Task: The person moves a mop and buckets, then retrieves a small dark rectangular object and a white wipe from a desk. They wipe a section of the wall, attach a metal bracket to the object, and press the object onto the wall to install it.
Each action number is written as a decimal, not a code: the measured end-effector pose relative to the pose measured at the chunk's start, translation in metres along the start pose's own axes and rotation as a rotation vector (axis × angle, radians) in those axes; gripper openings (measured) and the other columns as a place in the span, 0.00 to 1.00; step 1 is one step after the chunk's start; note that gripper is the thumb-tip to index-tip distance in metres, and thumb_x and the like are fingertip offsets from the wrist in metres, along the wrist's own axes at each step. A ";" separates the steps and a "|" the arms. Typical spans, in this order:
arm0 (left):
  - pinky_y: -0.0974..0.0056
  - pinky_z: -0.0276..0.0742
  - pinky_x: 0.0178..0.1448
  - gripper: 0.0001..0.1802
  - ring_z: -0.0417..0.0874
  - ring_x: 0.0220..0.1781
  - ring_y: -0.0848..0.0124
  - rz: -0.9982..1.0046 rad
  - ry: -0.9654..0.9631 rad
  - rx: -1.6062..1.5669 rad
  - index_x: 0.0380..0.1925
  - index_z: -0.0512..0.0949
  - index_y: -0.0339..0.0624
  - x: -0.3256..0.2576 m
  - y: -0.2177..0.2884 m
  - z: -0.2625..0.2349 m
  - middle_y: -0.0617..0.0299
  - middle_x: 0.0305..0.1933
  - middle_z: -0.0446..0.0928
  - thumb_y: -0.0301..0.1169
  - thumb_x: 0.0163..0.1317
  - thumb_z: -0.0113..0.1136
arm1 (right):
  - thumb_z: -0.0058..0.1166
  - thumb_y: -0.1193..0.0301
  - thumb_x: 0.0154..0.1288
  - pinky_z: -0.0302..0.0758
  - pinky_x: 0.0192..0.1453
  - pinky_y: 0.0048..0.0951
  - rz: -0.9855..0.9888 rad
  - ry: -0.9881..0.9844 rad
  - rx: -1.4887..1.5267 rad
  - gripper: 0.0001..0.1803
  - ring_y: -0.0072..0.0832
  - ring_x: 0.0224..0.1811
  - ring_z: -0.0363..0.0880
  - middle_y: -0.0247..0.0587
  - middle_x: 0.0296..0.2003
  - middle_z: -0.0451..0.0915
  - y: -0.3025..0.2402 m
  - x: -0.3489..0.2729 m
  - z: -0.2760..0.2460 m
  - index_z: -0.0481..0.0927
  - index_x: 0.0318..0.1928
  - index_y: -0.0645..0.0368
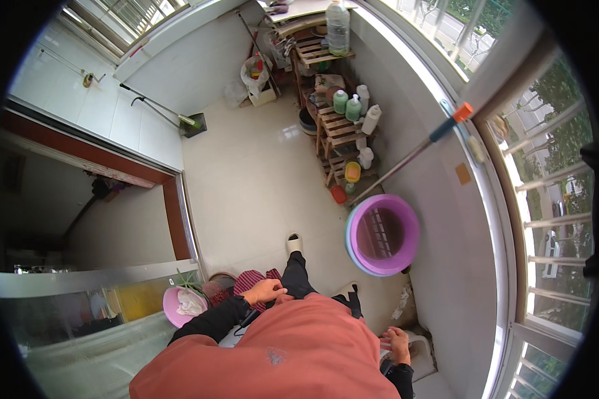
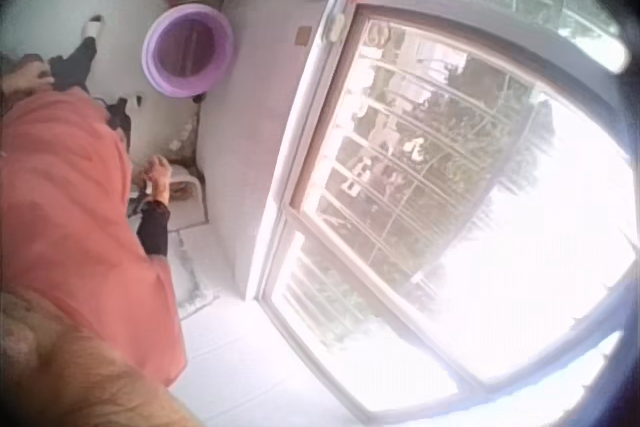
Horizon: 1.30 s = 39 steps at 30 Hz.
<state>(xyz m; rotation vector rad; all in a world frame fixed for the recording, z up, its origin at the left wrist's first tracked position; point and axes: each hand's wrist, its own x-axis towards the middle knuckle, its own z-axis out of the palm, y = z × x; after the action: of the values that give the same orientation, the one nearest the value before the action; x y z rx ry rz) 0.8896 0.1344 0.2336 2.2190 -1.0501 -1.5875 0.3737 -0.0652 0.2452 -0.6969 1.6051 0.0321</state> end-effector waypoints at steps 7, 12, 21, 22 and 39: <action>0.59 0.82 0.48 0.20 0.87 0.42 0.65 -0.033 -0.007 -0.197 0.43 0.85 0.39 0.012 -0.063 -0.101 0.55 0.41 0.87 0.47 0.69 0.67 | 0.60 0.67 0.72 0.84 0.33 0.34 -0.132 -0.154 -0.351 0.18 0.29 0.34 0.86 0.44 0.39 0.88 -0.047 -0.016 0.138 0.85 0.56 0.64; 0.60 0.83 0.49 0.18 0.87 0.43 0.67 -0.022 -0.006 -0.283 0.43 0.85 0.37 0.019 -0.092 -0.130 0.55 0.41 0.88 0.43 0.69 0.68 | 0.59 0.66 0.72 0.83 0.34 0.33 -0.252 -0.172 -0.481 0.18 0.27 0.37 0.86 0.43 0.40 0.88 -0.115 -0.014 0.196 0.86 0.56 0.63; 0.57 0.82 0.43 0.19 0.87 0.37 0.61 -0.081 0.167 -0.510 0.36 0.85 0.37 0.025 -0.119 -0.124 0.52 0.35 0.86 0.45 0.66 0.68 | 0.56 0.66 0.75 0.87 0.37 0.36 -0.085 -0.278 -0.660 0.20 0.31 0.37 0.87 0.42 0.44 0.87 -0.262 -0.004 0.243 0.81 0.62 0.61; 0.60 0.82 0.42 0.18 0.86 0.38 0.67 -0.095 0.197 -0.519 0.38 0.84 0.37 0.027 -0.120 -0.130 0.55 0.35 0.86 0.43 0.67 0.68 | 0.56 0.65 0.75 0.87 0.38 0.36 -0.095 -0.315 -0.677 0.20 0.32 0.38 0.87 0.43 0.44 0.87 -0.273 0.005 0.250 0.82 0.61 0.62; 0.44 0.74 0.42 0.20 0.79 0.36 0.44 -0.237 0.787 -0.464 0.23 0.77 0.32 0.040 -0.100 -0.196 0.43 0.31 0.77 0.40 0.67 0.57 | 0.55 0.67 0.77 0.90 0.43 0.40 -0.191 -0.387 -0.917 0.17 0.40 0.42 0.90 0.52 0.43 0.88 -0.519 0.108 0.383 0.85 0.48 0.72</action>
<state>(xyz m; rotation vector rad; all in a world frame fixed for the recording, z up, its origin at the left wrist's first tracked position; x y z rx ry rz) 1.1132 0.1372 0.2267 2.3253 -0.1830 -0.7473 0.9496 -0.3738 0.2711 -1.4407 1.0910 0.7539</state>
